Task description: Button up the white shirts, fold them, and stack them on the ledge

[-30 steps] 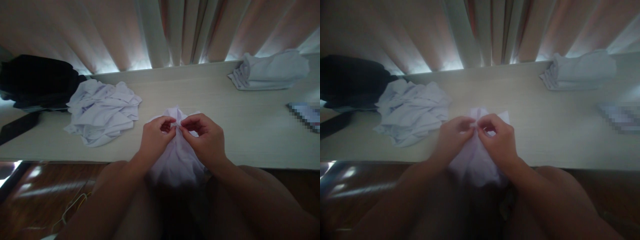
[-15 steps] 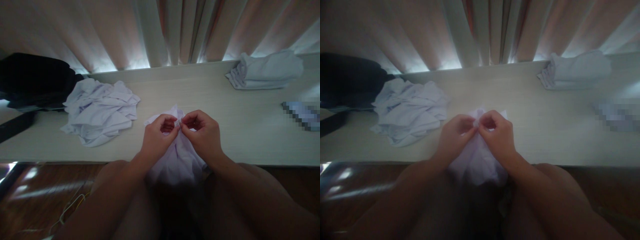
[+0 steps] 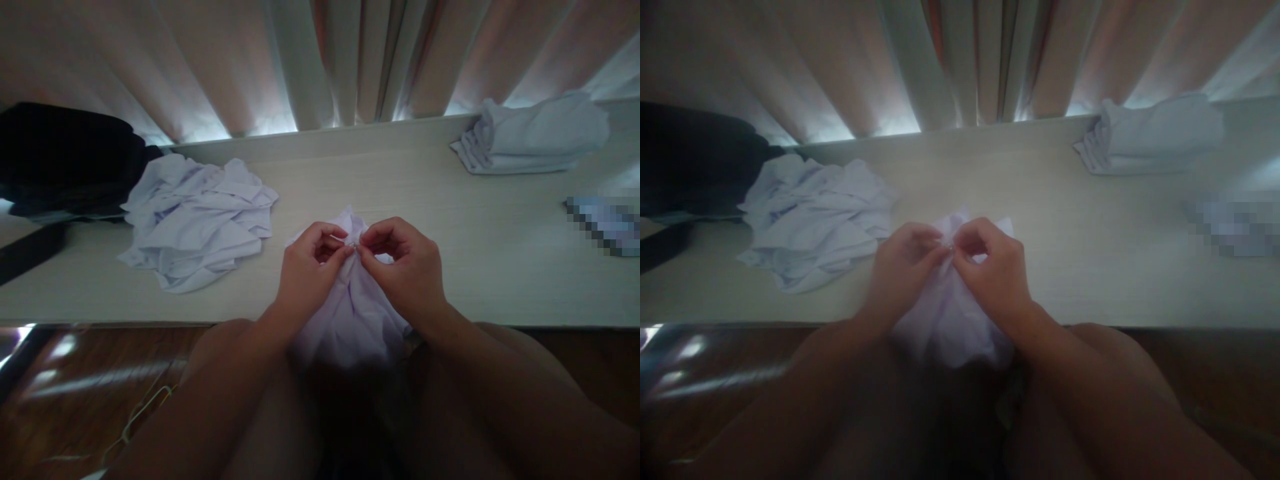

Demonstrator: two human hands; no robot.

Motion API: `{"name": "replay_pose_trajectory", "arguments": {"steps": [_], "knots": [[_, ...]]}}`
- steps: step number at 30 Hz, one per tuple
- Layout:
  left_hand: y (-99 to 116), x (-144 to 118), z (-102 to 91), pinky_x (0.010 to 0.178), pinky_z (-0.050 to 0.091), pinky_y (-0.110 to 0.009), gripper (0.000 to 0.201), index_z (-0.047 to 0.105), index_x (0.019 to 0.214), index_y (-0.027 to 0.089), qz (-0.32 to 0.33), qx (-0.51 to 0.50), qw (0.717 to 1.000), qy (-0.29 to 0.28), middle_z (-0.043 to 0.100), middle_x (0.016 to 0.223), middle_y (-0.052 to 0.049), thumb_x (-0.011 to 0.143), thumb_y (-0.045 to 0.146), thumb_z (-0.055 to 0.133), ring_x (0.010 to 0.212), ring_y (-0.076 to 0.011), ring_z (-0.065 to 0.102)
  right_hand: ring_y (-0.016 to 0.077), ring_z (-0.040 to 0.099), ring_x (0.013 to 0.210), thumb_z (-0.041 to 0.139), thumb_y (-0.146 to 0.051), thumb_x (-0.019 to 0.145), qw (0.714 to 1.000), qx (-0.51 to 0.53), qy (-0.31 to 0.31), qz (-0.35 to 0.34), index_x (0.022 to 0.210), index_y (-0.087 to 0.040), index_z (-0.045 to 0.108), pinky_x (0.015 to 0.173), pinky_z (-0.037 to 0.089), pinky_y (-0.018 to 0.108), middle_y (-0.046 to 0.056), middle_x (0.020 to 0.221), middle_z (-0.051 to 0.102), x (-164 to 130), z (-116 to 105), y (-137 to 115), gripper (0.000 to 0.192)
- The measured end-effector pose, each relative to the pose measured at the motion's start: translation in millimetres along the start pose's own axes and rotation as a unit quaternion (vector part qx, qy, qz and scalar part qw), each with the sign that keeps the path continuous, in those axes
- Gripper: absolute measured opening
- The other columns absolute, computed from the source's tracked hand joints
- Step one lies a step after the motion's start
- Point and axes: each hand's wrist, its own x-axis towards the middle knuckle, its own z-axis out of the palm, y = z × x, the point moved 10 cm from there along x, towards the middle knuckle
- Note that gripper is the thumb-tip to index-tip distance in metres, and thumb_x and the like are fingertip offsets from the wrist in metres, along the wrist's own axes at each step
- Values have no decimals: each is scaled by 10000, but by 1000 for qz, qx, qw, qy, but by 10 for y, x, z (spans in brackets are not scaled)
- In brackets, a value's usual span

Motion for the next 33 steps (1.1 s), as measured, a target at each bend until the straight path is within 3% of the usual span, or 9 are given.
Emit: {"name": "replay_pose_trajectory", "arguments": {"steps": [6,11,20,27,33], "knots": [[-90,46,-13,644,525,-229,151,619,839,209,-34,-35,999,-4,679,737,27,756,134,720,693,-122,668,169,683,780,685,-163,814,999,27,-22,6,870,-219,655,724,574,312,6,842,701,56,-33,28,84],[-196,86,53,568,479,-214,137,594,822,208,-66,-95,992,-49,639,657,49,756,157,702,591,-100,612,175,694,782,681,-170,840,993,57,-99,29,884,-220,696,726,567,317,18,856,732,156,10,114,68],[-263,65,153,565,463,-210,157,589,858,212,-89,-135,983,-83,641,673,43,753,166,697,596,-98,603,201,712,780,795,-224,741,981,122,-133,71,848,-234,712,732,600,352,22,851,747,176,69,312,136],[-298,68,174,585,460,-210,202,579,870,211,-92,-139,983,-79,656,720,37,736,189,729,624,-100,613,172,670,672,763,-261,754,983,57,-160,68,813,-198,768,642,545,304,24,754,740,195,114,368,87],[-360,71,220,573,451,-200,241,568,884,206,-112,-168,975,-96,661,692,41,736,242,755,598,-92,592,170,667,710,747,-259,778,984,57,-162,49,816,-204,786,654,511,291,19,771,741,203,105,290,78]]}}
